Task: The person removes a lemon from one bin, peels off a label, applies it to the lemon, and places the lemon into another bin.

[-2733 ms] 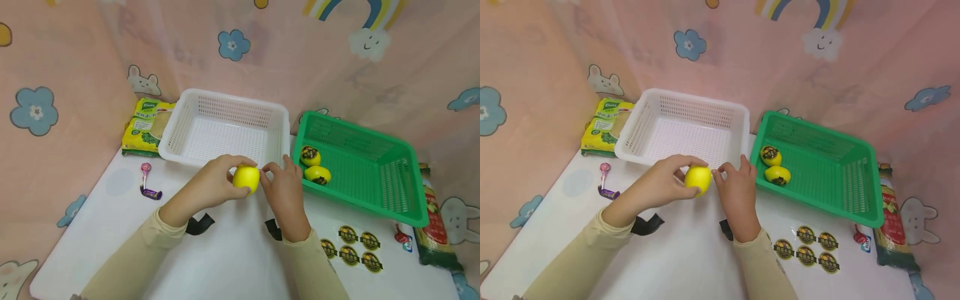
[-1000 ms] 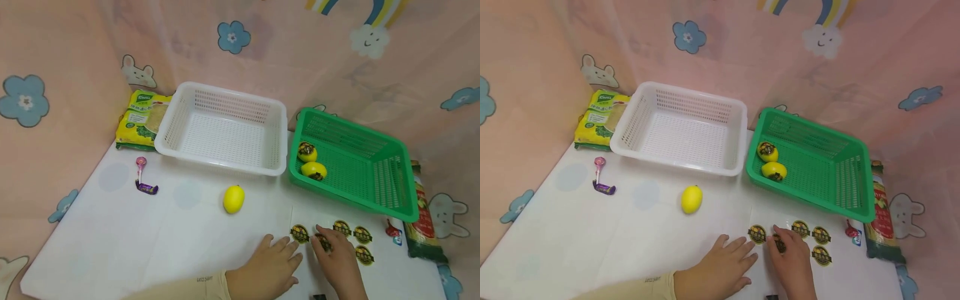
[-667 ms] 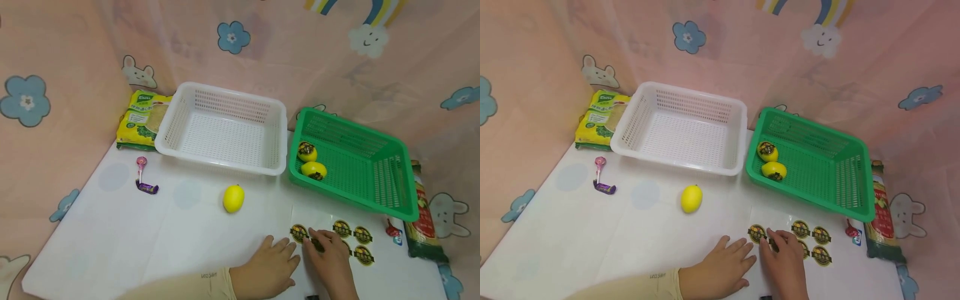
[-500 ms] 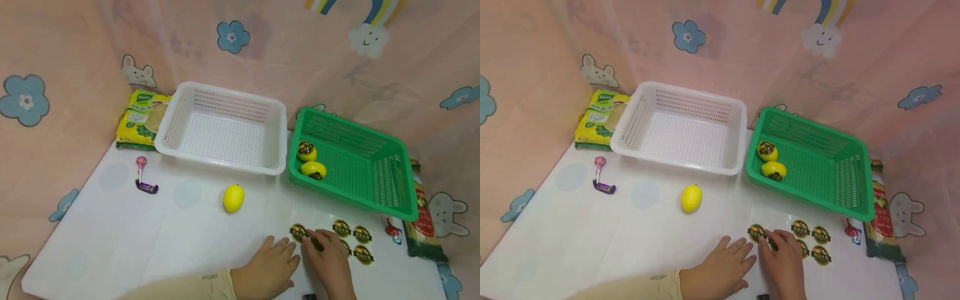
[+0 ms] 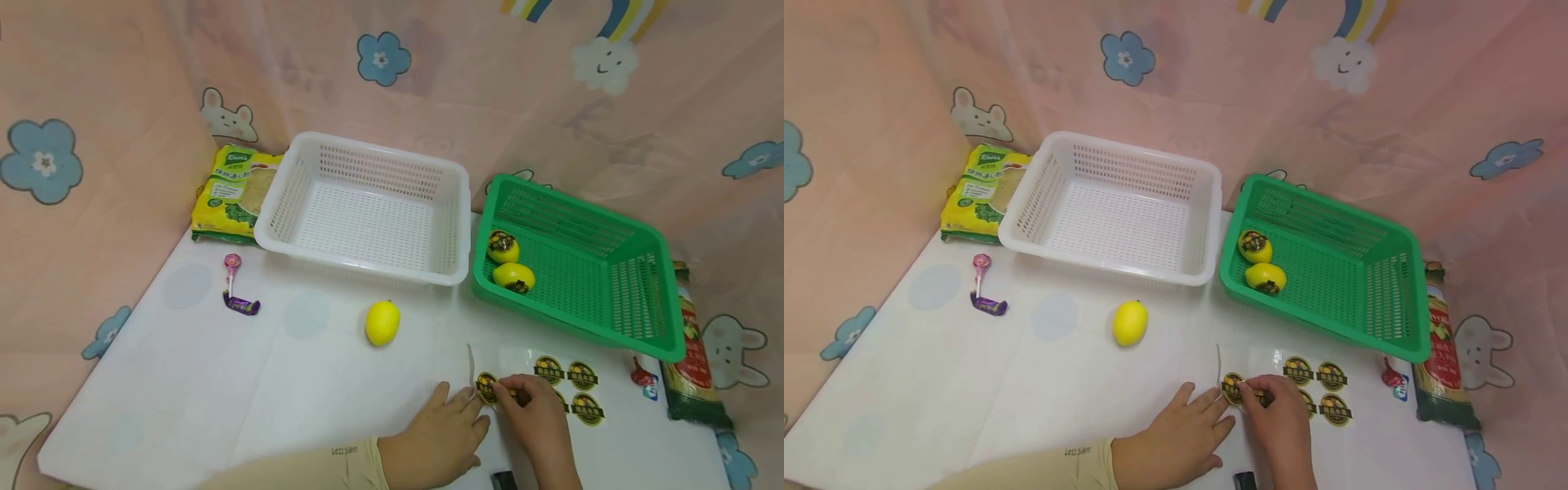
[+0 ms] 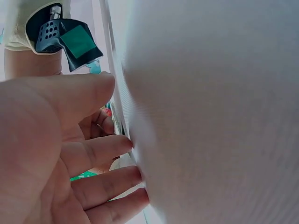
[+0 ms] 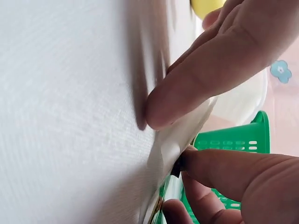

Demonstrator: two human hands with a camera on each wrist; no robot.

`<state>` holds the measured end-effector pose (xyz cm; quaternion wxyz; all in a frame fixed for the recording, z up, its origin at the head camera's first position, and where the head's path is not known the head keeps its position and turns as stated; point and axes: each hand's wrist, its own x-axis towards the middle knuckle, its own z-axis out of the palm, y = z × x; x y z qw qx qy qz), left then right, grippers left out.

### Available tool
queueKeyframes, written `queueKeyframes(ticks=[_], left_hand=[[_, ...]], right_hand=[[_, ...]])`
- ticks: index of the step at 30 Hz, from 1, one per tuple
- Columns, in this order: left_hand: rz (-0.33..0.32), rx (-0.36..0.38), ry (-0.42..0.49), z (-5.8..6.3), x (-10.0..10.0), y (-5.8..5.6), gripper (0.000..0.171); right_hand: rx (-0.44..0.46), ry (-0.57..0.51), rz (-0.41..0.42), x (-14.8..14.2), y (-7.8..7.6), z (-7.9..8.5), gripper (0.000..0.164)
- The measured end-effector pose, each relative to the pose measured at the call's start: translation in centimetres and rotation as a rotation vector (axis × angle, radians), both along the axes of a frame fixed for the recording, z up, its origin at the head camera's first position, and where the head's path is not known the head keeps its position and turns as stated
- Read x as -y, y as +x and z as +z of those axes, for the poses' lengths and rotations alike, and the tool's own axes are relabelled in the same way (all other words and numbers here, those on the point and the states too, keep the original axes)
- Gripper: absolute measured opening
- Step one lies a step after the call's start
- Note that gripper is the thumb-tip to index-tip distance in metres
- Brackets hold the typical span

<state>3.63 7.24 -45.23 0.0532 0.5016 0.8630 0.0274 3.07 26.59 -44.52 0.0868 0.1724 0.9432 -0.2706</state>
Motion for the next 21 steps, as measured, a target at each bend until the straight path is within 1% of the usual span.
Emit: queueKeyframes(ticks=[3,7,10,13,17,21], left_hand=[[0.004,-0.011,-0.003,-0.1,-0.1,0.1,0.06],[0.001,-0.036,-0.005,-0.2,-0.1,0.2,0.059],[-0.01,-0.049,-0.014,0.0,-0.1,0.3,0.058],[-0.027,-0.068,-0.021,0.2,-0.1,0.3,0.055],[-0.045,-0.125,-0.005,0.4,-0.2,0.1,0.049],[-0.047,-0.183,0.013,0.3,-0.5,-0.3,0.044]], right_hand=[[0.032,-0.001,0.005,-0.2,-0.2,0.0,0.025],[0.068,-0.006,-0.01,-0.4,-0.5,0.2,0.031],[0.084,-0.013,-0.022,-0.7,-0.7,0.3,0.035],[0.098,-0.02,-0.03,-0.9,-0.8,0.3,0.035],[0.112,-0.019,-0.027,-1.0,-1.0,0.4,0.036],[0.098,-0.024,-0.053,-1.3,-1.1,0.9,0.039]])
